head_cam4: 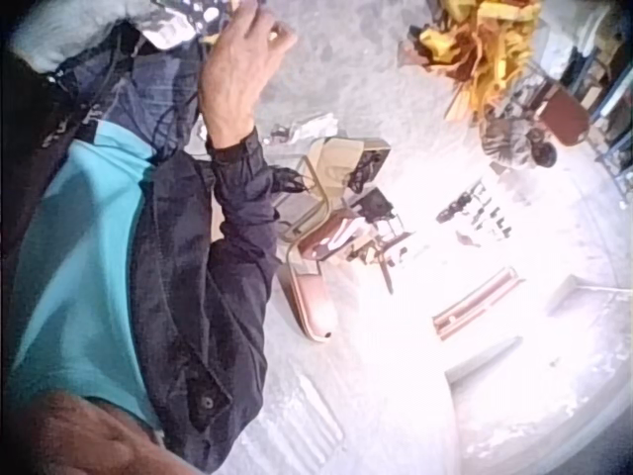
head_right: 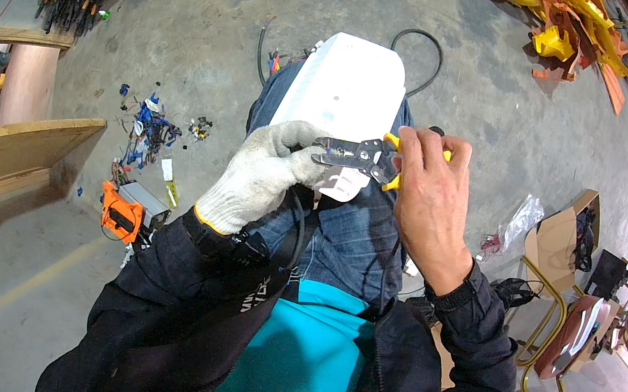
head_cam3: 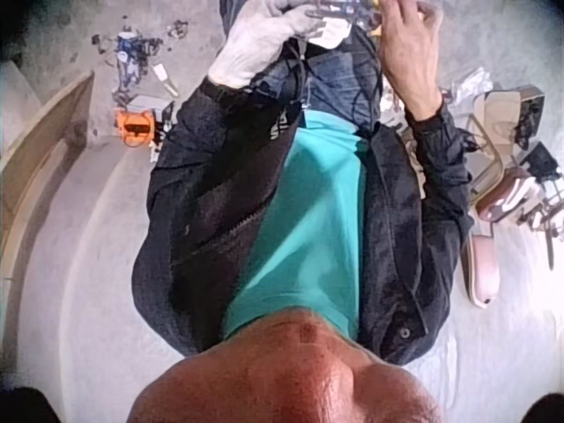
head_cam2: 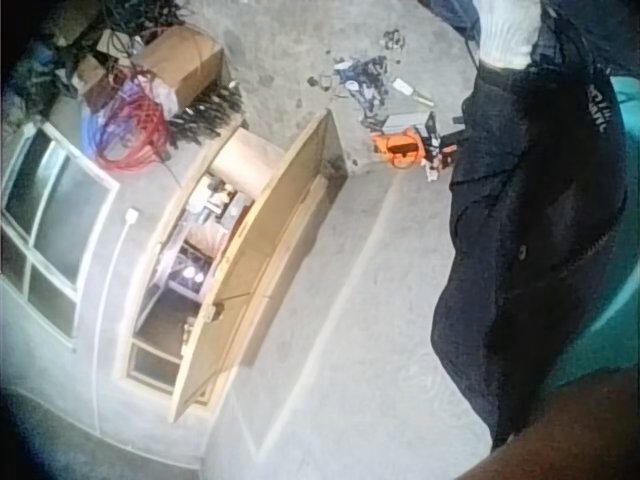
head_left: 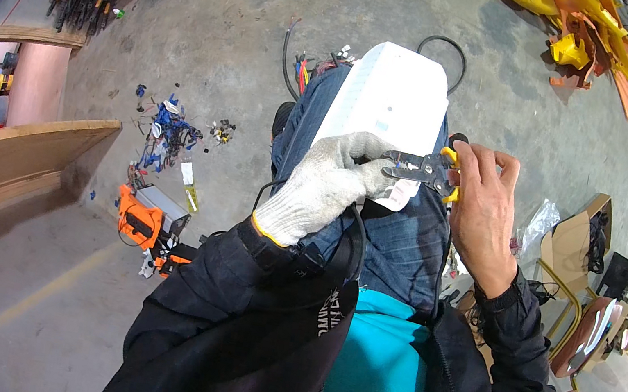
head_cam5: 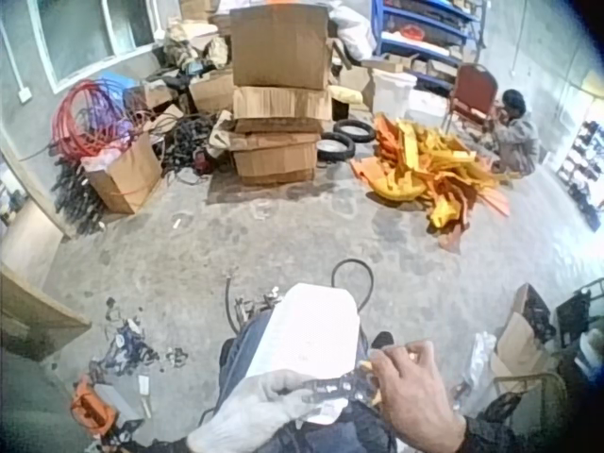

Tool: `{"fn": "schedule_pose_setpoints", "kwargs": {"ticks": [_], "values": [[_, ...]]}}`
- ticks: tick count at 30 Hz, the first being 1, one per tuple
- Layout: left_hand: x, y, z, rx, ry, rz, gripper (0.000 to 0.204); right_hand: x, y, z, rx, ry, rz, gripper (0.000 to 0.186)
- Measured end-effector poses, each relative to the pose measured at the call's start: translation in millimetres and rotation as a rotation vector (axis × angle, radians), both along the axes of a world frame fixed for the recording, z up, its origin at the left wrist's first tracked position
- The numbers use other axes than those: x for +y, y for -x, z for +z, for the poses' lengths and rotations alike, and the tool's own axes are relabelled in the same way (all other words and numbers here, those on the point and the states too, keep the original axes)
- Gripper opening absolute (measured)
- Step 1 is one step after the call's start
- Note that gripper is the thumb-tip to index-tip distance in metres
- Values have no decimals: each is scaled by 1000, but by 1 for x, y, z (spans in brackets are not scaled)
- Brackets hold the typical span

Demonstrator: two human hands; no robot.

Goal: Stripping electrical wires and preparing them for connection to a controller.

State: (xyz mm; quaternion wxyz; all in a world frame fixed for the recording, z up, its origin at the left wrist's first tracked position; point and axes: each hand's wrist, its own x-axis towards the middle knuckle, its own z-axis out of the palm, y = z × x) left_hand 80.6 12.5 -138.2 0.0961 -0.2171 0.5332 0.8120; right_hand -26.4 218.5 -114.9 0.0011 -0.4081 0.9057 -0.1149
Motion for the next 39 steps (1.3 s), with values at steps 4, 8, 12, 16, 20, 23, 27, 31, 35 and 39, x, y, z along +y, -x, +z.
{"fn": "schedule_pose_setpoints", "kwargs": {"ticks": [4,8,12,16,20,23,27,31,35,39], "values": [[-1,-1,-2,8,5,-4,25,-1,1,1,79,-6,11,35],[-3,1,1,20,25,-55,26,-2,0,-1,113,-18,10,33],[-3,1,2,27,-103,-17,28,-1,0,-5,139,-26,-22,32],[-8,1,1,10,-200,-17,31,-3,1,-4,121,-39,-16,33],[-9,1,6,9,-182,-34,31,-4,3,-5,95,8,0,35],[-6,2,6,18,-211,-5,26,-2,3,-9,87,-1,4,36],[-8,3,0,19,-162,-19,27,0,2,-11,83,-10,-5,37],[-7,2,-2,32,-139,-18,24,0,1,-12,78,-6,-9,38],[-7,2,0,2,-78,-72,27,1,2,-13,84,2,-13,37],[-6,0,-4,71,-211,24,24,-1,1,-9,40,29,-6,37]]}}
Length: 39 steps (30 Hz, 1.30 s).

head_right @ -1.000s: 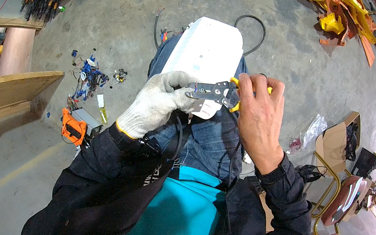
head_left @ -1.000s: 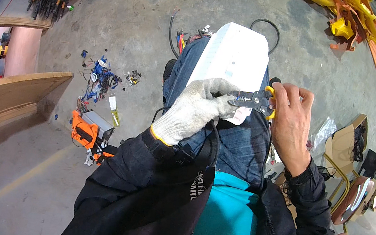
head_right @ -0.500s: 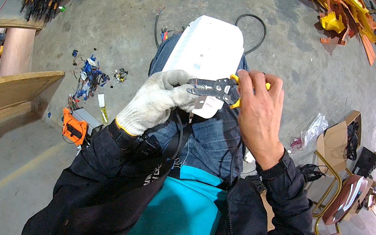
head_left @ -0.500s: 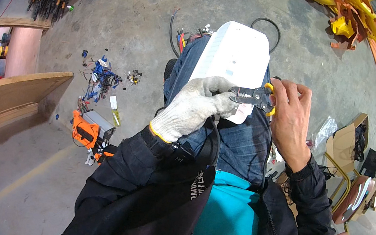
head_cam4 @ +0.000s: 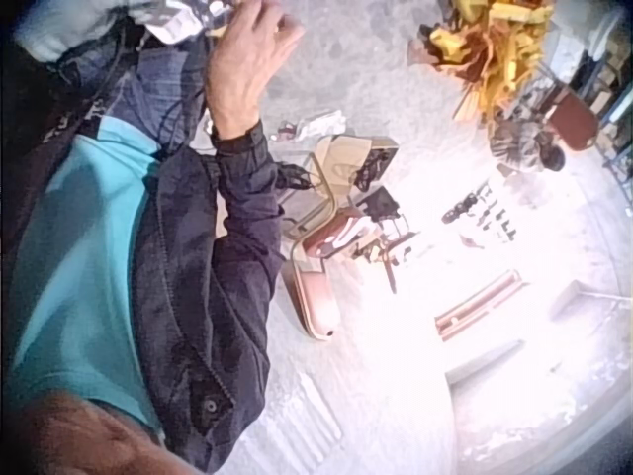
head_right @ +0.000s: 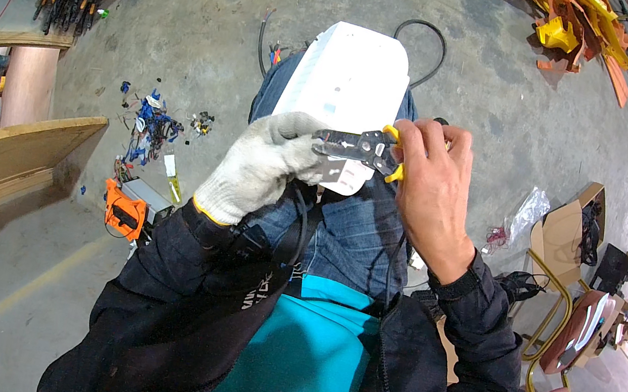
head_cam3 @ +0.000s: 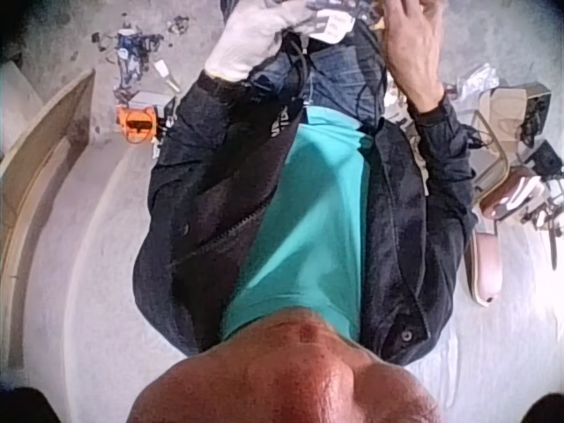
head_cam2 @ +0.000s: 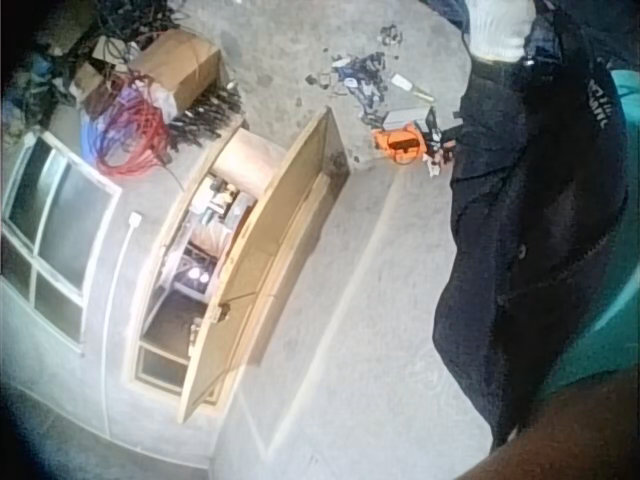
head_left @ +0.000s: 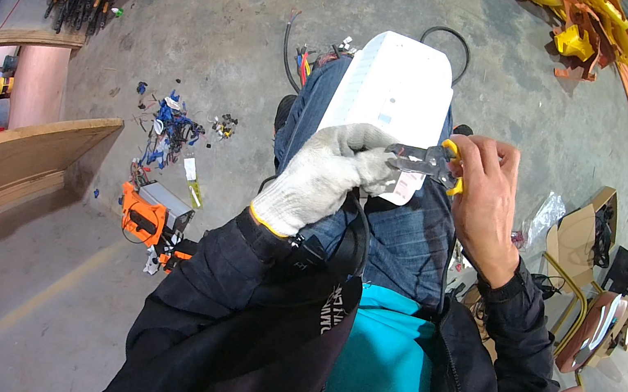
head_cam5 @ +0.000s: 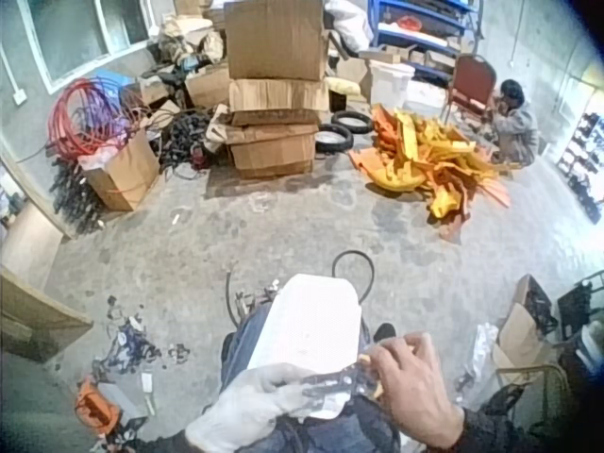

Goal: Stripping electrical wires and preparing them for connection to a controller.

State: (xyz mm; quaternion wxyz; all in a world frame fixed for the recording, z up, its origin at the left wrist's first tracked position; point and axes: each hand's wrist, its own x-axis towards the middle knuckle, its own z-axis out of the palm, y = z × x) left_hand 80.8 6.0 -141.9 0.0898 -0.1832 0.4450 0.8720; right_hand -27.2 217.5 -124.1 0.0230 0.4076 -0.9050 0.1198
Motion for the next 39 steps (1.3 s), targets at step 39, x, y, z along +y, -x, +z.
{"fn": "schedule_pose_setpoints", "kwargs": {"ticks": [39], "values": [[0,7,16,-19,201,-116,27,4,2,2,-15,-11,7,38]]}}
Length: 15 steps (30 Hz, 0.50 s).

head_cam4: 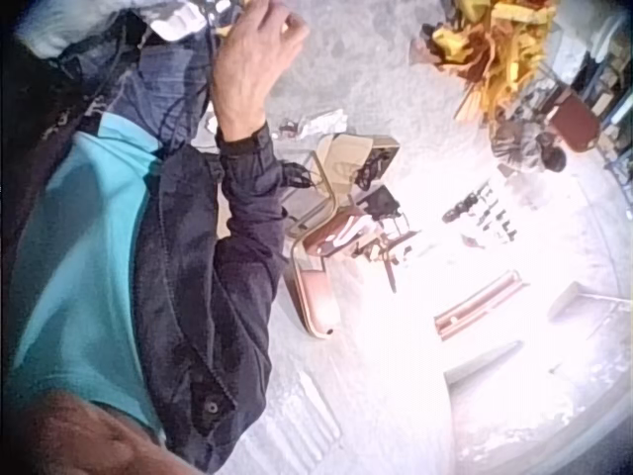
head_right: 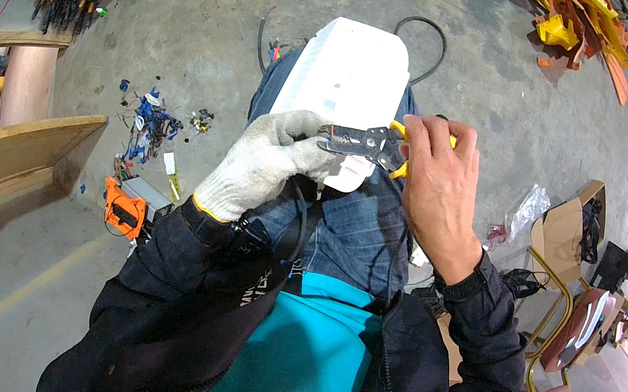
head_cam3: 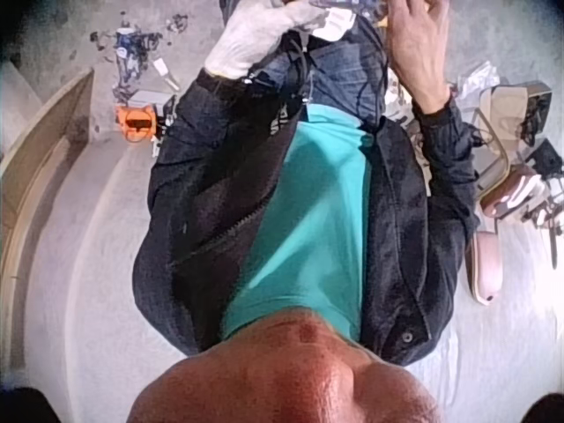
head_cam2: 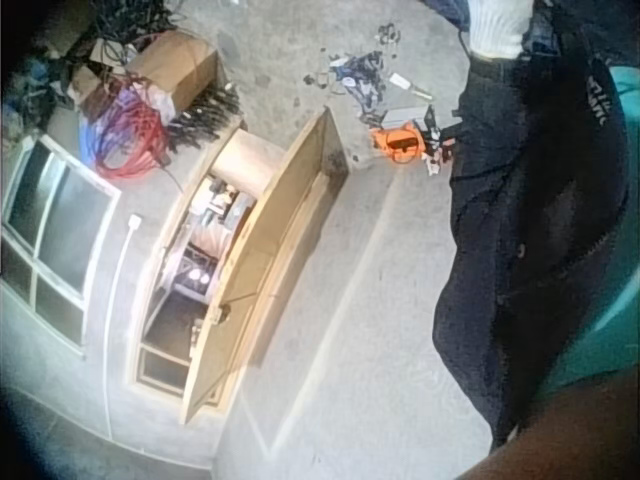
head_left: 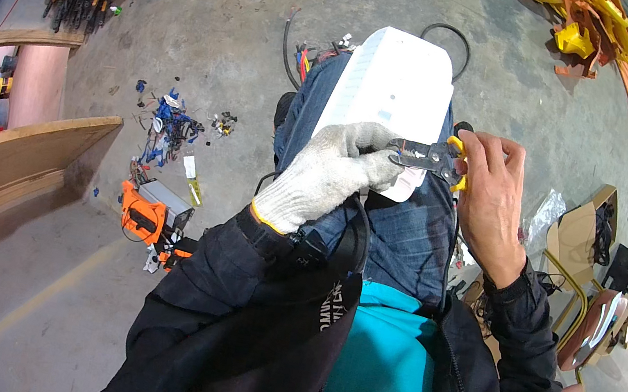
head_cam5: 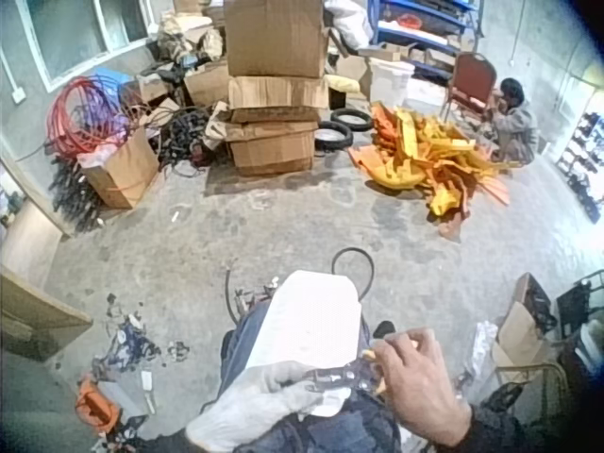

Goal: Stripping electrical wires and preparing them for connection to a controller.

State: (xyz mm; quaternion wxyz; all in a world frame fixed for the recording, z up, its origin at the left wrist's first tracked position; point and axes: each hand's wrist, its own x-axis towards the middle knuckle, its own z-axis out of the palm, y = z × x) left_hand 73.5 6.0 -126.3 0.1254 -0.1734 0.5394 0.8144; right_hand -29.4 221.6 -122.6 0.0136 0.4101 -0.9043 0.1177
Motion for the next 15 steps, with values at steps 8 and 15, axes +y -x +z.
{"fn": "schedule_pose_setpoints", "kwargs": {"ticks": [8,15], "values": [[-3,-4,-14,-43,-80,11,31,0,0,1,-29,-25,2,37],[-3,-3,-9,1,-20,-19,29,0,1,-2,42,-26,22,31]]}}
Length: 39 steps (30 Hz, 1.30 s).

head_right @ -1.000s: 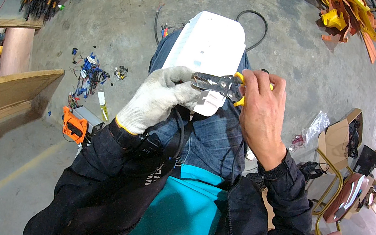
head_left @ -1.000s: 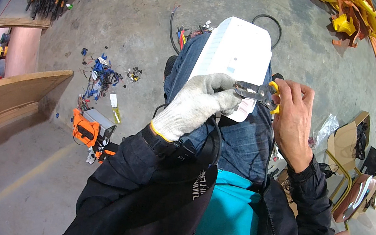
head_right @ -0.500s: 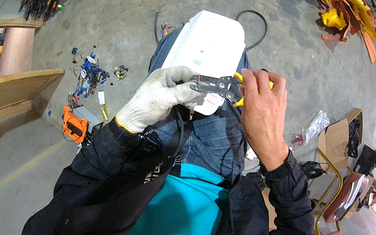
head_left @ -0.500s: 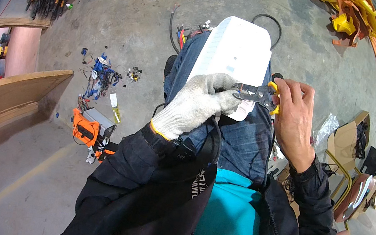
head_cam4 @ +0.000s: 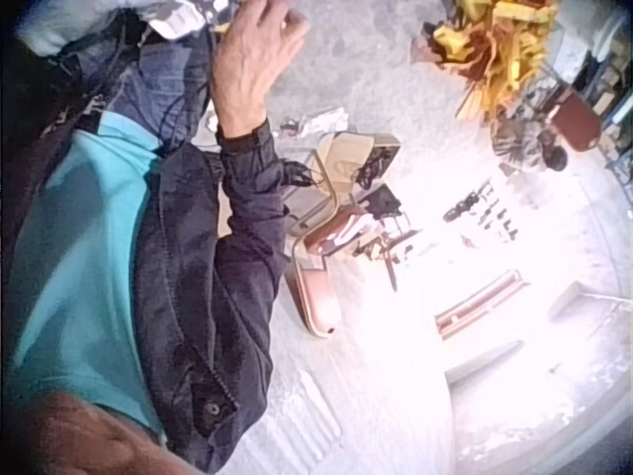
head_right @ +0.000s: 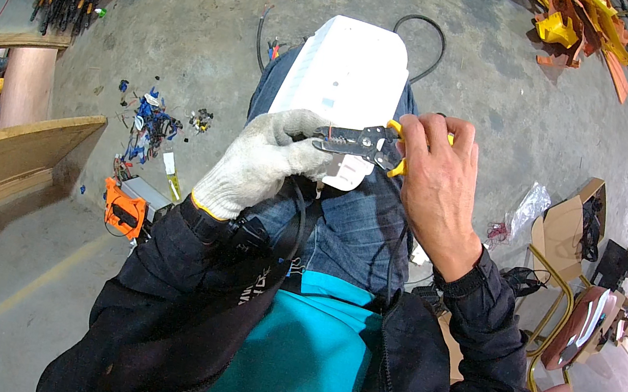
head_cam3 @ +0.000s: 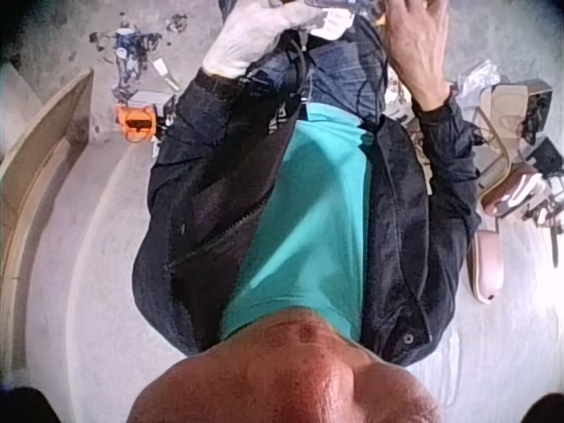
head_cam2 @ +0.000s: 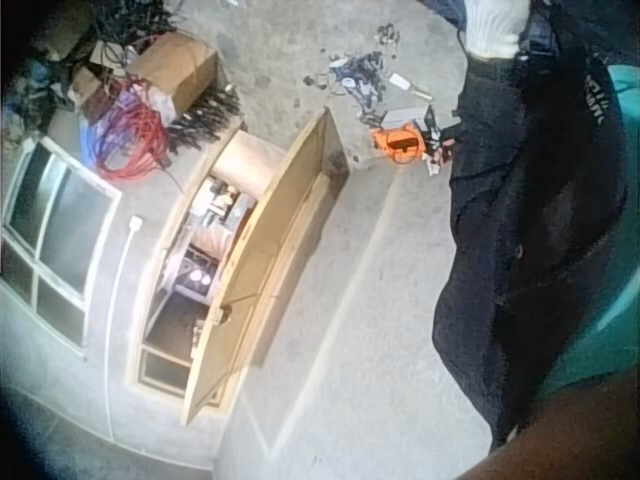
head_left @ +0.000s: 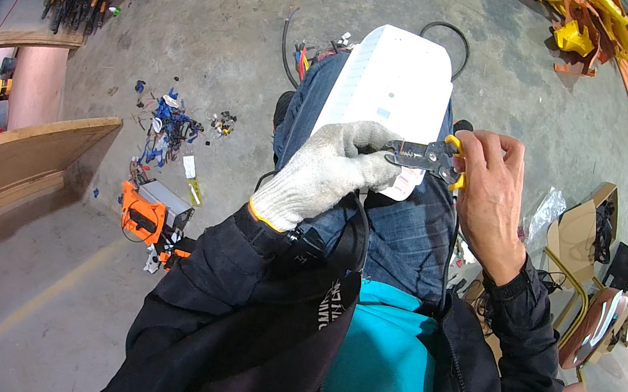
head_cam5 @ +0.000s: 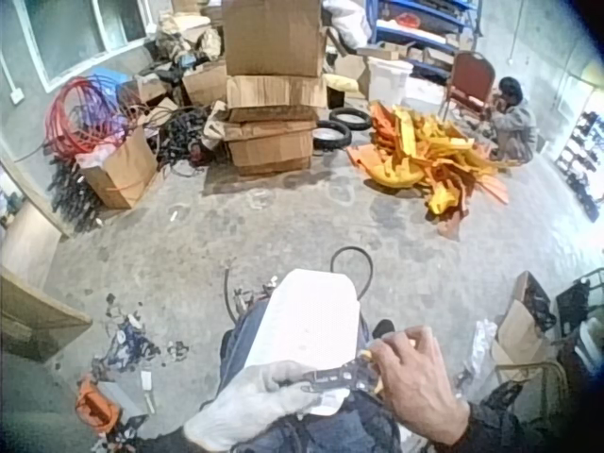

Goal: Stripping electrical wires and preparing them for connection to a controller.

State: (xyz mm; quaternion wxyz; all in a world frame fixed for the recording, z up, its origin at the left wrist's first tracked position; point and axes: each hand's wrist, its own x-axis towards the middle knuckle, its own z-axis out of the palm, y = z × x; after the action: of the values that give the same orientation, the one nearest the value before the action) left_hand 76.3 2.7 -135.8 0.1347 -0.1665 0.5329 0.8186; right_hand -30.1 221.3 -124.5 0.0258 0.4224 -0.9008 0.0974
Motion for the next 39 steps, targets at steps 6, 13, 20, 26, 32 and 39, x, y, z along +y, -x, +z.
{"fn": "schedule_pose_setpoints", "kwargs": {"ticks": [6,13,20,26,32,39], "values": [[0,0,0,-15,-2,-2,29,0,0,1,5,-11,4,30],[1,0,4,-7,-34,8,25,1,0,1,25,-24,-3,29],[0,2,9,-4,-10,-28,27,0,-1,3,45,-38,-13,28],[1,1,8,-30,-19,-15,28,1,-1,0,44,-44,-15,27],[0,1,8,-25,-15,-26,28,1,-1,0,56,-41,-18,29],[0,0,4,-15,-42,-13,28,1,-1,-2,61,-41,-24,29]]}}
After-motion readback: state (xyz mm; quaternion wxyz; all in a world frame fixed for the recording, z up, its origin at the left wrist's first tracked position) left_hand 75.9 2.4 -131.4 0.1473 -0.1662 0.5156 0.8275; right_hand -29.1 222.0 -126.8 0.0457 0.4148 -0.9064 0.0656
